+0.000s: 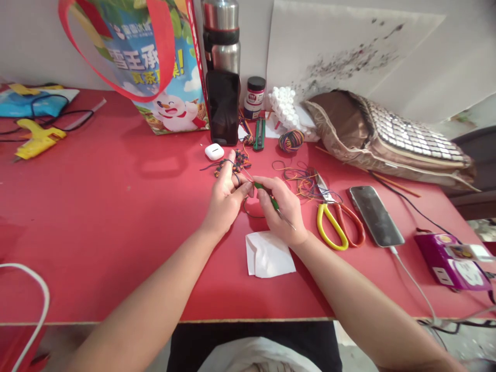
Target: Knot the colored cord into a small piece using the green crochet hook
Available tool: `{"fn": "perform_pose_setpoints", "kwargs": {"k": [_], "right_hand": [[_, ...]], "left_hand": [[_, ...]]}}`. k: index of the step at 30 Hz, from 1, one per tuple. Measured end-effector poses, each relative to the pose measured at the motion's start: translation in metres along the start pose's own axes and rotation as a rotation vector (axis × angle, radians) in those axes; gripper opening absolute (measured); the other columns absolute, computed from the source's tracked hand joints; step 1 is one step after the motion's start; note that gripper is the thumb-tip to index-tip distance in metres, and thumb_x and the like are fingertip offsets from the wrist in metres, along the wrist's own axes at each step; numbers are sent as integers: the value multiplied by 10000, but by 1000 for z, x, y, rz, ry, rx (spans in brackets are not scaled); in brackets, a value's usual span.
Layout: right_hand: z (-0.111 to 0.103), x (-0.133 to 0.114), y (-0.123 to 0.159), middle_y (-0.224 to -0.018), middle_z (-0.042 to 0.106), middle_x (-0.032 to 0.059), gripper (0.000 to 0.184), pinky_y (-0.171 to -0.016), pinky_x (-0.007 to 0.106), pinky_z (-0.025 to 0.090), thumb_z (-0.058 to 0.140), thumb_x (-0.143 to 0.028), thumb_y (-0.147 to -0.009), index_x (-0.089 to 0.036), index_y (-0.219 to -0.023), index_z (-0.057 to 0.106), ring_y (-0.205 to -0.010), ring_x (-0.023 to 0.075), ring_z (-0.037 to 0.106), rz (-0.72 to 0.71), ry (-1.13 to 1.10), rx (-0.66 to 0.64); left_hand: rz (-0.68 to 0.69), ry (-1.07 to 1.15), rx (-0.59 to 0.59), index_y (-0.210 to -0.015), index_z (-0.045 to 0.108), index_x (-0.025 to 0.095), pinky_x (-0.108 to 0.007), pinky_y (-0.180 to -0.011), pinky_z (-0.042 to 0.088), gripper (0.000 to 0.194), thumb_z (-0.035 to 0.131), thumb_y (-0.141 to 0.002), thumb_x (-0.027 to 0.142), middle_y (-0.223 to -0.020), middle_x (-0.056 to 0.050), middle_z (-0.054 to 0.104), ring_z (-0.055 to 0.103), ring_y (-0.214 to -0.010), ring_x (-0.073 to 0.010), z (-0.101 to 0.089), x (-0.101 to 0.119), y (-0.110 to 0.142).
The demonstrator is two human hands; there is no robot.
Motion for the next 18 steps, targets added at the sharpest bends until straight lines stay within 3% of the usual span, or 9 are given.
{"fn": "perform_pose_setpoints", "kwargs": {"k": [5, 11, 18], "right_hand": [[2, -10, -3, -1003, 760, 62, 297, -807, 326, 607, 524, -152, -1096, -219, -1358, 648, -907, 179, 737, -86, -58, -64], [2, -2, -1, -981, 743, 58, 239, -814, 321, 603, 524, -169, -1102, -203, -1297, 659, -881, 171, 724, -3, 9, -23], [2, -15, 2, -1040, 738, 81, 309, -828, 370, 618, 514, -212, -1115, -229, -1407, 613, -920, 200, 709, -50, 22, 34]], "left_hand": [[-69, 89, -30, -1703, 379, 206, -271, -733, 487, 930, 793, -872, 143, -764, 51, 623, 613, -724, -128, -3, -8, -3], [48, -93, -4, -1715, 377, 247, -281, -721, 491, 903, 765, -911, 114, -739, 41, 647, 584, -713, -144, 0, 4, 1], [-76, 193, -22, -1753, 258, 145, -239, -693, 478, 1061, 825, -856, 129, -736, 71, 633, 583, -685, -105, 5, 1, 2]]}}
Point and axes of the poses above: each hand's wrist, its own y-axis away from the middle knuckle, its own z-axis out of the palm, x = y × z, the point moved 10 cm from there along -y, towards the middle knuckle
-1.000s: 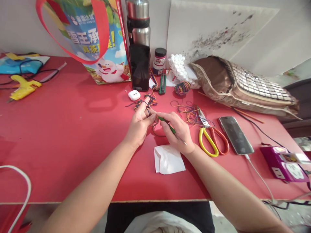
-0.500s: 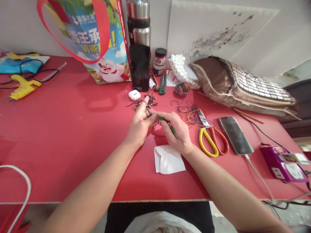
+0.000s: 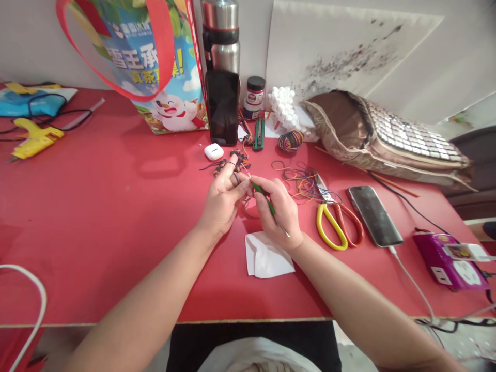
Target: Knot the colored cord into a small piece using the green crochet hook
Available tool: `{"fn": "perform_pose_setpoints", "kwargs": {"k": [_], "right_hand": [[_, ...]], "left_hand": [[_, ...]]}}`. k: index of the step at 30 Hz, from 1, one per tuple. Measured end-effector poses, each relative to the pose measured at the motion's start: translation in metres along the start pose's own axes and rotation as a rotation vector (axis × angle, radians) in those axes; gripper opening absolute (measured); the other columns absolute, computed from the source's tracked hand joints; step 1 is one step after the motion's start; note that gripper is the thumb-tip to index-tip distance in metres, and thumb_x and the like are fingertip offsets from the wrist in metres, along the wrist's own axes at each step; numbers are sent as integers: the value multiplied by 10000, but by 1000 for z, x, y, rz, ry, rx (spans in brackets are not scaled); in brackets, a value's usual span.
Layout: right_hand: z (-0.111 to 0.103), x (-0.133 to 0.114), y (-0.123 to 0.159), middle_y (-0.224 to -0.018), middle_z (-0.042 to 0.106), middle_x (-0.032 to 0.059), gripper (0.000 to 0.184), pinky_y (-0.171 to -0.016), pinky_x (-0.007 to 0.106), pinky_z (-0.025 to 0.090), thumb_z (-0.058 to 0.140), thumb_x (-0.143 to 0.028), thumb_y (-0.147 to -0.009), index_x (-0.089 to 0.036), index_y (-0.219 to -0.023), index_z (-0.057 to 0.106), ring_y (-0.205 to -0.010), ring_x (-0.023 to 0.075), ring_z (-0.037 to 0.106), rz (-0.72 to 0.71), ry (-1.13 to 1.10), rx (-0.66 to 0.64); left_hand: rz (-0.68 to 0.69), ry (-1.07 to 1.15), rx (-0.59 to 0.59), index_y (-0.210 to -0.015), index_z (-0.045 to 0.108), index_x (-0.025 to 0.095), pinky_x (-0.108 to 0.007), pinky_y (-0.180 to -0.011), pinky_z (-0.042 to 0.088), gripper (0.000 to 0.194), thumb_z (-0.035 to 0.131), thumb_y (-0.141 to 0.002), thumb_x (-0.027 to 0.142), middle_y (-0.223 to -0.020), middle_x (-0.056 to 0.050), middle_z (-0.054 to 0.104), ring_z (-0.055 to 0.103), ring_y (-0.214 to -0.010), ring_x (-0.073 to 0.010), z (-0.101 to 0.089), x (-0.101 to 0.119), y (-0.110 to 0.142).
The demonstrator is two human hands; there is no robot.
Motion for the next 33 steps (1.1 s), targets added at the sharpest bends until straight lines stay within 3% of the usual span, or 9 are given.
{"fn": "perform_pose_setpoints", "kwargs": {"k": [8, 14, 17, 22, 25, 28, 30, 33], "right_hand": [[-4, 27, 5, -1004, 772, 34, 251, -761, 323, 628, 604, -321, -1100, -270, -1315, 724, -764, 137, 700, 266, -326, 52], [-5, 36, 6, -849, 722, -10, 235, -719, 305, 613, 618, -354, -1093, -288, -1264, 766, -687, 120, 663, 355, -455, 73], [-4, 35, 5, -886, 739, 2, 236, -725, 308, 615, 613, -340, -1094, -273, -1266, 759, -706, 125, 675, 328, -411, 44], [-5, 19, 2, -1013, 777, 59, 241, -829, 348, 629, 566, -234, -1098, -227, -1289, 712, -876, 175, 727, 181, -92, 33], [-6, 7, 2, -1019, 757, 71, 298, -824, 354, 623, 561, -195, -1093, -217, -1370, 668, -893, 188, 709, 76, -4, 62], [-7, 3, 1, -1008, 749, 64, 321, -808, 355, 621, 578, -221, -1092, -243, -1397, 677, -882, 187, 703, 33, -78, 67], [-7, 12, 1, -985, 751, 51, 296, -796, 357, 616, 602, -269, -1090, -272, -1362, 720, -851, 178, 699, 98, -197, 52], [-2, 39, 6, -869, 716, 9, 255, -704, 333, 578, 654, -375, -1072, -302, -1276, 786, -713, 142, 637, 351, -480, 54]], "left_hand": [[18, -14, 4, -1766, 189, 100, -242, -705, 472, 1100, 806, -855, 84, -707, 69, 631, 583, -682, -108, -1, 10, 0], [29, -49, 18, -1761, 265, 172, -259, -724, 482, 1053, 799, -856, 98, -706, 72, 597, 597, -697, -120, -6, 12, -1], [54, -123, 26, -1756, 293, 202, -277, -717, 478, 1016, 793, -876, 112, -728, 58, 607, 590, -698, -131, -8, 10, -1], [131, -224, 21, -1708, 418, 263, -290, -731, 487, 910, 801, -894, 125, -744, 36, 650, 587, -716, -149, -2, 10, 2], [56, -83, 20, -1733, 346, 185, -242, -696, 479, 1013, 844, -853, 130, -730, 50, 649, 582, -698, -124, -1, 3, 2], [-63, 82, -32, -1743, 299, 148, -207, -625, 448, 1089, 876, -820, 140, -710, 69, 638, 576, -648, -99, 4, -4, 2], [-108, 135, -53, -1744, 298, 150, -198, -610, 445, 1117, 892, -799, 124, -712, 71, 649, 588, -639, -92, 5, -5, 2], [-127, 158, -36, -1750, 285, 148, -193, -641, 477, 1142, 894, -786, 85, -721, 68, 669, 617, -652, -90, 1, -5, 1]]}}
Point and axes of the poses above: each hand's wrist, its own y-axis away from the middle knuckle, its own z-axis out of the palm, x = y × z, the point moved 10 cm from there along -y, towards the middle knuckle
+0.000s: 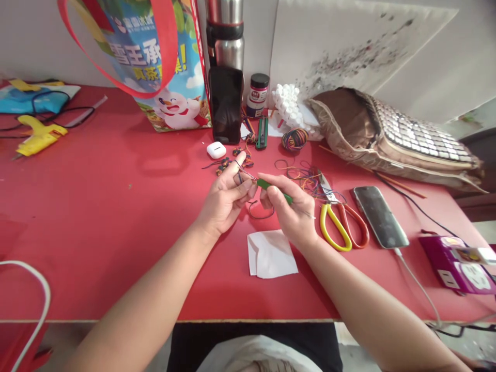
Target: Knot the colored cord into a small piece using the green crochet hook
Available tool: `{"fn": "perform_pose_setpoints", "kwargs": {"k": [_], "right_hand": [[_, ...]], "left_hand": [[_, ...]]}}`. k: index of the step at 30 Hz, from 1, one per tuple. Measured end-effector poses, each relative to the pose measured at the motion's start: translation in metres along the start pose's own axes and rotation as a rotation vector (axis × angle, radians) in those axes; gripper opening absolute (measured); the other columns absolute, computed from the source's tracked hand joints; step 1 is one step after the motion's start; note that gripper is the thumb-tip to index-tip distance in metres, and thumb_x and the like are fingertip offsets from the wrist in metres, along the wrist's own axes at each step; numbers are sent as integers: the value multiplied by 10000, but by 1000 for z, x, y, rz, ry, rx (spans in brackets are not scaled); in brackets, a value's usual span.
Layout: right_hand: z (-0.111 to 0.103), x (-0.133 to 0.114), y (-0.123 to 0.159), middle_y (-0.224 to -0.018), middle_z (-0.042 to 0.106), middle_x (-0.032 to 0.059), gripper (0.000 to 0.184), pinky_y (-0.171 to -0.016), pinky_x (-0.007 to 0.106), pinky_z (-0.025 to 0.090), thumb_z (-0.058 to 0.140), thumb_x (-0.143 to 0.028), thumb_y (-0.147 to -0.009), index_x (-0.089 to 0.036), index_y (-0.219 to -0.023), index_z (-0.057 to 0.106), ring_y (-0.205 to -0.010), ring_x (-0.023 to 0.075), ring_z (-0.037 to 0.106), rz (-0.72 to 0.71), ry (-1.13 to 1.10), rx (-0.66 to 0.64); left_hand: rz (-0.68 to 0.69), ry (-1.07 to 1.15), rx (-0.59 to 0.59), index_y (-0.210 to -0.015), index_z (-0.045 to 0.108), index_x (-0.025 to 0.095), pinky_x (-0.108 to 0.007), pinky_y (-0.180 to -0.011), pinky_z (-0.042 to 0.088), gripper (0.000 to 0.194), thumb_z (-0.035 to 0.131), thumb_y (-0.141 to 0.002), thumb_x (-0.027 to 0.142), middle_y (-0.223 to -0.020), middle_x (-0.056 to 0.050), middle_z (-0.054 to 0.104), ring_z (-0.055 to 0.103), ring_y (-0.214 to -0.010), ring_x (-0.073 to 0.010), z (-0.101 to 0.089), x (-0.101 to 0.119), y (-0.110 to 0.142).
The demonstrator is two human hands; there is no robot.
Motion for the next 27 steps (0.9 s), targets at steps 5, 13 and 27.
{"fn": "perform_pose_setpoints", "kwargs": {"k": [5, 13, 27], "right_hand": [[-1, 26, -1, -696, 629, -31, 278, -605, 305, 481, 774, -482, -967, -264, -1123, 847, -602, 113, 521, 277, -337, 53], [1, 30, -5, -653, 642, -40, 207, -538, 264, 428, 828, -415, -902, -258, -1035, 850, -528, 80, 435, 370, -503, 85], [-20, 40, -1, -594, 699, 12, 461, -461, 279, 426, 815, -667, -851, -207, -816, 832, -454, 112, 545, 437, -266, 198]], "left_hand": [[30, -6, 34, -1759, 255, 147, -191, -653, 493, 1177, 888, -771, 54, -711, 73, 672, 630, -655, -88, -5, 5, -2], [1, -29, 38, -1754, 258, 129, -193, -643, 491, 1134, 840, -786, 21, -703, 77, 666, 609, -637, -87, -4, 2, -4], [-19, -29, 46, -1738, 338, 233, -213, -647, 488, 1093, 854, -795, 37, -779, 75, 673, 630, -665, -89, -10, -5, -4]]}}
Point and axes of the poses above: each hand's wrist, its own y-axis away from the middle knuckle, its own z-axis out of the palm, x = y × z, the point moved 10 cm from there along -y, towards the middle knuckle
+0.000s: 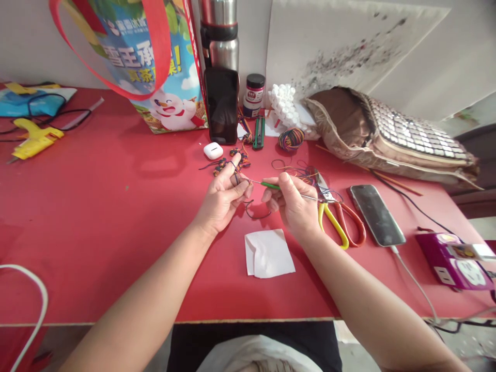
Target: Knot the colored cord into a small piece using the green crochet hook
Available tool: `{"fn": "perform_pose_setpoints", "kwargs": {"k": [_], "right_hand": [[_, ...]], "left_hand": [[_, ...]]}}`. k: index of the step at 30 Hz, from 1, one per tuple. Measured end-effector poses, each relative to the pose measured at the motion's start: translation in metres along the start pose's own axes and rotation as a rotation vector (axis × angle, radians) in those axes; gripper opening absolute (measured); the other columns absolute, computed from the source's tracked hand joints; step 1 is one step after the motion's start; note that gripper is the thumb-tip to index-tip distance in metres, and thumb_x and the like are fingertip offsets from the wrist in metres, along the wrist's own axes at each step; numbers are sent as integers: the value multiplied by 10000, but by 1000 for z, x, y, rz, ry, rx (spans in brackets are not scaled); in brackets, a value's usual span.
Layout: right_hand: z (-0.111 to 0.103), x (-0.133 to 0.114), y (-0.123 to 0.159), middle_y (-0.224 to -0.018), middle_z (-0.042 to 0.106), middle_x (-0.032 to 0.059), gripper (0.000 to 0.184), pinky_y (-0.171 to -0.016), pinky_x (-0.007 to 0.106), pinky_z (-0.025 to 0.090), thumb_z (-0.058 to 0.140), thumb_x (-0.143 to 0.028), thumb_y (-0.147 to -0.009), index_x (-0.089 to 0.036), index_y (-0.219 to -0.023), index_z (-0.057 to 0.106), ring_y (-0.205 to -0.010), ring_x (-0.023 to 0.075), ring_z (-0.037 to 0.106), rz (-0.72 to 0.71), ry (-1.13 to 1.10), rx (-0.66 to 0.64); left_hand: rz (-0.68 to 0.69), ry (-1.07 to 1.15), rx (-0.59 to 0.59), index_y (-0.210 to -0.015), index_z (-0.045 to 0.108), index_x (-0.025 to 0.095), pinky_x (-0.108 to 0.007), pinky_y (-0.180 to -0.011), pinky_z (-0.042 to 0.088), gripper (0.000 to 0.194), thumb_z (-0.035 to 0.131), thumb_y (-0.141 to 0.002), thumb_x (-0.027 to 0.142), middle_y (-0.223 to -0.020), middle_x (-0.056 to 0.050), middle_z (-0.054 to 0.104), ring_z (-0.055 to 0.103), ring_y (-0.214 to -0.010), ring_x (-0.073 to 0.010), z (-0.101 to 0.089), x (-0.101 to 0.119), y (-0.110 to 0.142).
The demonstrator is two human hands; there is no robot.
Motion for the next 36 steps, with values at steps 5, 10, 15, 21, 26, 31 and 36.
{"fn": "perform_pose_setpoints", "kwargs": {"k": [5, 10, 15, 21, 26, 31, 36], "right_hand": [[-1, -7, 0, -557, 673, 3, 502, -449, 278, 417, 805, -703, -844, -206, -771, 810, -433, 104, 518, -39, 22, 20], [1, -10, -1, -544, 669, -5, 478, -439, 273, 409, 829, -680, -837, -211, -751, 801, -417, 99, 512, -51, -20, 4], [-1, -8, -3, -531, 678, -2, 468, -398, 272, 379, 845, -677, -812, -214, -755, 803, -385, 88, 442, -34, -52, 27], [-2, -9, -4, -526, 661, -18, 435, -385, 255, 359, 847, -653, -819, -222, -774, 808, -377, 72, 401, -26, -81, 23], [-2, -11, -4, -517, 659, -14, 425, -385, 253, 359, 860, -639, -811, -218, -767, 820, -376, 72, 408, -30, -86, 29], [-5, -13, -5, -502, 651, -13, 419, -374, 254, 354, 888, -619, -785, -210, -736, 814, -367, 71, 399, -28, -82, 53], [-8, -16, -6, -483, 638, -18, 412, -355, 246, 339, 897, -604, -779, -207, -711, 813, -349, 59, 367, -33, -76, 33]], "left_hand": [[42, -29, -25, -1727, 369, 215, -211, -621, 461, 1077, 874, -787, 60, -765, 66, 668, 620, -655, -86, 2, 5, -1], [49, -51, -25, -1727, 361, 185, -212, -615, 463, 1097, 886, -771, 66, -763, 68, 667, 620, -652, -88, 4, 8, 0], [52, -58, -33, -1721, 379, 193, -212, -643, 470, 1078, 879, -775, 68, -768, 63, 671, 616, -652, -87, 4, 9, 0], [72, -63, -55, -1700, 432, 212, -221, -639, 445, 999, 860, -807, 78, -734, 60, 654, 602, -661, -97, 5, 12, 0], [73, -78, -52, -1708, 413, 212, -215, -645, 445, 1009, 850, -809, 71, -738, 62, 656, 600, -668, -97, 5, 13, 1], [84, -103, -55, -1715, 396, 172, -219, -662, 462, 1024, 861, -806, 94, -731, 58, 653, 600, -669, -101, 5, 17, 2], [90, -108, -88, -1684, 456, 170, -219, -661, 466, 969, 861, -807, 99, -731, 55, 657, 587, -654, -98, 7, 19, 2]]}}
Point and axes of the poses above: each hand's wrist, its own y-axis away from the middle knuckle, its own z-axis out of the palm, x = y × z, the point moved 10 cm from there along -y, towards the middle knuckle
